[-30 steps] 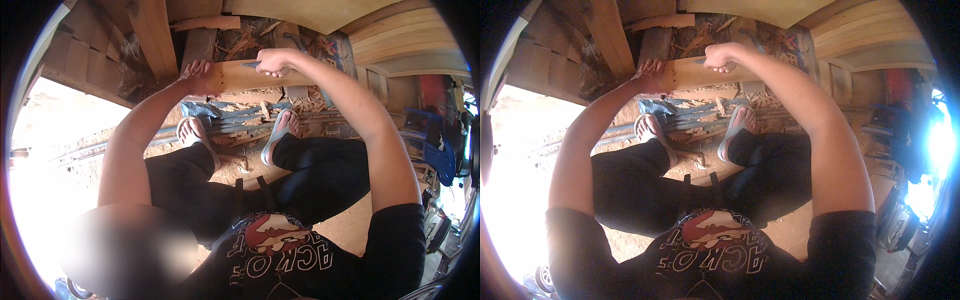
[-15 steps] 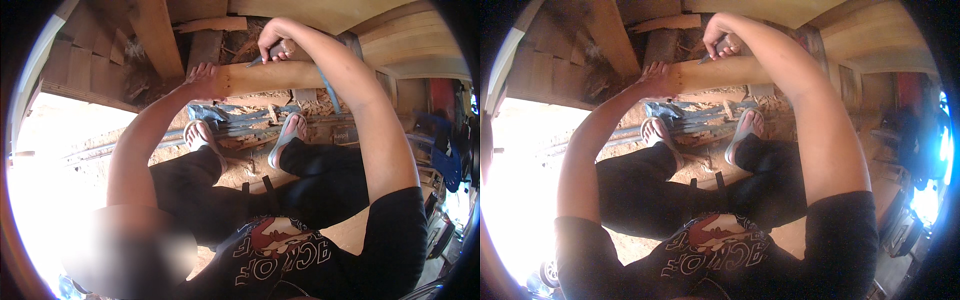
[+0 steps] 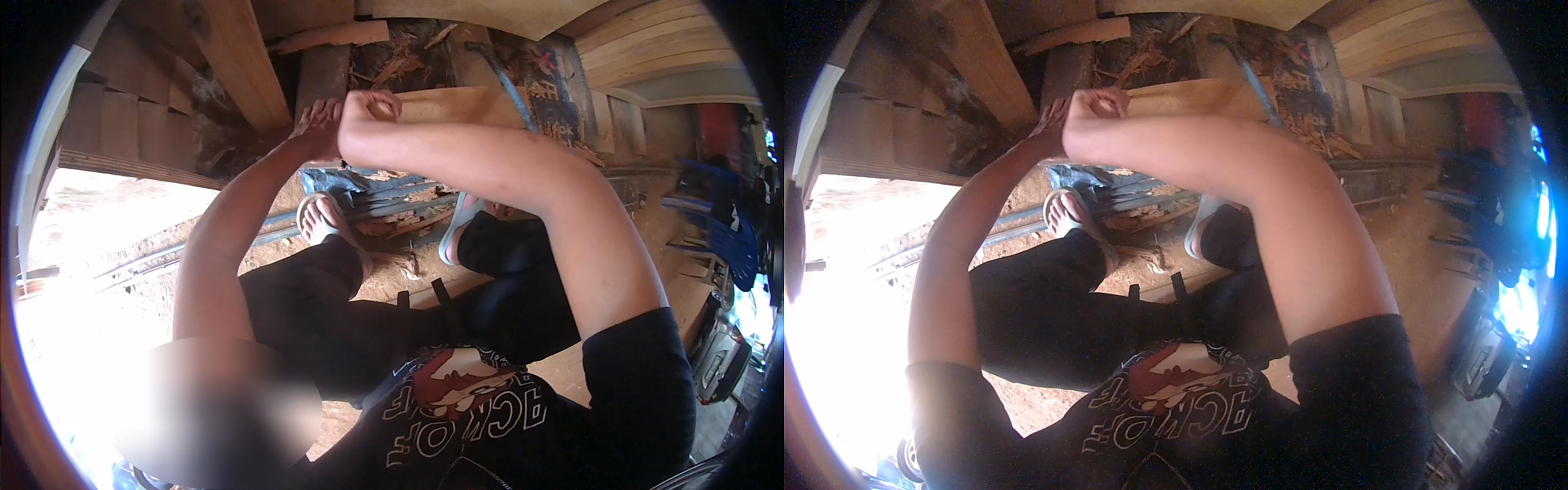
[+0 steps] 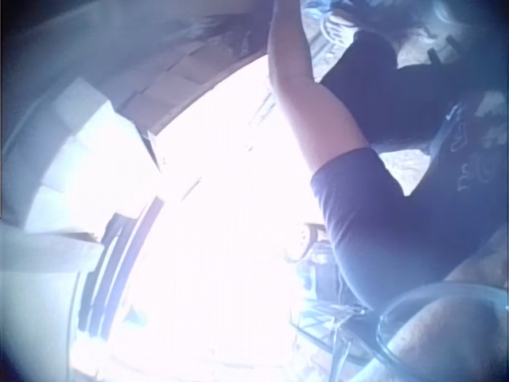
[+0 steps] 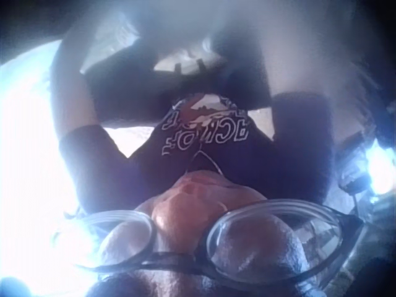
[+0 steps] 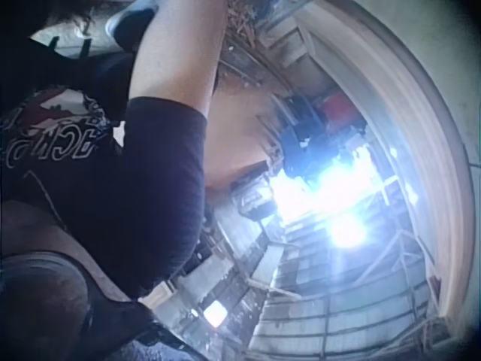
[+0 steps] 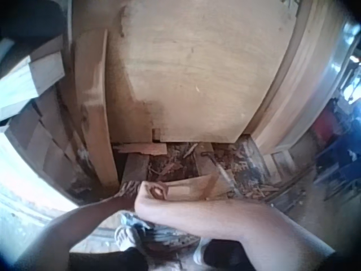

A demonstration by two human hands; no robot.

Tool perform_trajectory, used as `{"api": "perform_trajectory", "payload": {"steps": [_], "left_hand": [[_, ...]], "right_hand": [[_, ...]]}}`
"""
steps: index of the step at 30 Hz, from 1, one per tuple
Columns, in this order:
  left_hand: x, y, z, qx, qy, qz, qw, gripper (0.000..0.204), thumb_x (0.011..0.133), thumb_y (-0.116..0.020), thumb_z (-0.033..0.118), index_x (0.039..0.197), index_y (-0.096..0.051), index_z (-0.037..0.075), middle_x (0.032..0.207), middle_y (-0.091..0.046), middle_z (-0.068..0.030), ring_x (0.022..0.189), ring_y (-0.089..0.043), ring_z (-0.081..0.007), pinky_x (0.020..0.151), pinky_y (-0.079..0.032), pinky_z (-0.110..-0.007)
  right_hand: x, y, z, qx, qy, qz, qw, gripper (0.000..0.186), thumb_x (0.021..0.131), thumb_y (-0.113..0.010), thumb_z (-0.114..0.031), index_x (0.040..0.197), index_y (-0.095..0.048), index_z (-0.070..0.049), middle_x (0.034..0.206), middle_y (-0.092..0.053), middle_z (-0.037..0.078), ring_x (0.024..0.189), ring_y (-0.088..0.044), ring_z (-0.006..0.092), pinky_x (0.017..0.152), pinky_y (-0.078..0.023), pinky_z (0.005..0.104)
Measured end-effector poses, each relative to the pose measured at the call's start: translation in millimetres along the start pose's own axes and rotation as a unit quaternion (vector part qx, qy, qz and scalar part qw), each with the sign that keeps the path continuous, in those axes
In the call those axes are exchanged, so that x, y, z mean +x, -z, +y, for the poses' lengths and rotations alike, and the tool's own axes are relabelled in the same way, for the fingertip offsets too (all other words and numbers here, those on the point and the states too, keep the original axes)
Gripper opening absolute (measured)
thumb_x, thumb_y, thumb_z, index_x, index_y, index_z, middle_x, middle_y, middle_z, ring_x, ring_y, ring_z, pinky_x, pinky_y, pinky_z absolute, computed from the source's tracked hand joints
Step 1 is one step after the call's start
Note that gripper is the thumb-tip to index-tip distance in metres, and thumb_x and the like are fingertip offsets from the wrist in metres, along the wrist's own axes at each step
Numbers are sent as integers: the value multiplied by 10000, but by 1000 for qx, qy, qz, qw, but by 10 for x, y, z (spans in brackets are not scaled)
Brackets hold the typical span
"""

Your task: The person sits cross-legged on the floor and uses a hammer and a small wooden mallet to repeatedly strike a piece of wood, carving out small sections and creating holes. The person occasionally adjusts the wood and removes debris.

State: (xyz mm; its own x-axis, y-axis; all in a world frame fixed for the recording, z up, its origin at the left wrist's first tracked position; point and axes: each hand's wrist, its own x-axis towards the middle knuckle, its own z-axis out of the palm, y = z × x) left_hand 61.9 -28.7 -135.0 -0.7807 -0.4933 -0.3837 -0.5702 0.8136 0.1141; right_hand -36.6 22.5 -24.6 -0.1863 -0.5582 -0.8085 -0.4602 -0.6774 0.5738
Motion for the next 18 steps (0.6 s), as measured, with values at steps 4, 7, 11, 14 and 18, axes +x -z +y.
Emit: {"api": "perform_trajectory", "payload": {"steps": [4,7,11,14,18], "left_hand": [[-72,198,86,-66,16,-8,998,1324,708,-825,753,1624,-239,-2,1611,-323,-220,1517,-290,-410,1243,-246,-551],[-96,358,150,-82,25,-81,993,1430,730,-752,848,1666,-120,-29,1713,-187,-285,1605,-157,-453,1295,-167,-590],[-107,392,156,-76,24,-87,993,1434,735,-744,855,1668,-114,-33,1712,-181,-292,1601,-158,-467,1295,-164,-599],[-102,314,152,-69,38,-66,995,1430,737,-752,844,1669,-114,-33,1712,-178,-294,1598,-160,-476,1294,-166,-601],[-62,241,139,-59,28,-40,997,1414,736,-777,815,1666,-135,-34,1695,-219,-291,1578,-202,-482,1280,-188,-612]], "right_hand": [[-63,-744,-218,-49,-83,128,987,387,835,-739,-167,1192,-741,-17,934,-733,128,773,-708,265,544,-604,440],[-72,-1379,-111,100,-112,282,948,533,899,-708,-99,1389,-600,81,950,-779,146,810,-764,276,553,-629,405],[141,-2145,495,266,23,366,891,625,936,-655,-103,1547,-529,-57,932,-775,171,743,-773,249,599,-629,418],[440,-2141,978,558,154,215,786,558,971,-673,-154,1519,-570,-159,816,-697,70,564,-626,172,529,-534,385],[592,-1325,1622,678,121,-226,689,115,1012,-644,-197,1034,-588,-99,666,-519,-10,491,-407,95,471,-345,264]]}}
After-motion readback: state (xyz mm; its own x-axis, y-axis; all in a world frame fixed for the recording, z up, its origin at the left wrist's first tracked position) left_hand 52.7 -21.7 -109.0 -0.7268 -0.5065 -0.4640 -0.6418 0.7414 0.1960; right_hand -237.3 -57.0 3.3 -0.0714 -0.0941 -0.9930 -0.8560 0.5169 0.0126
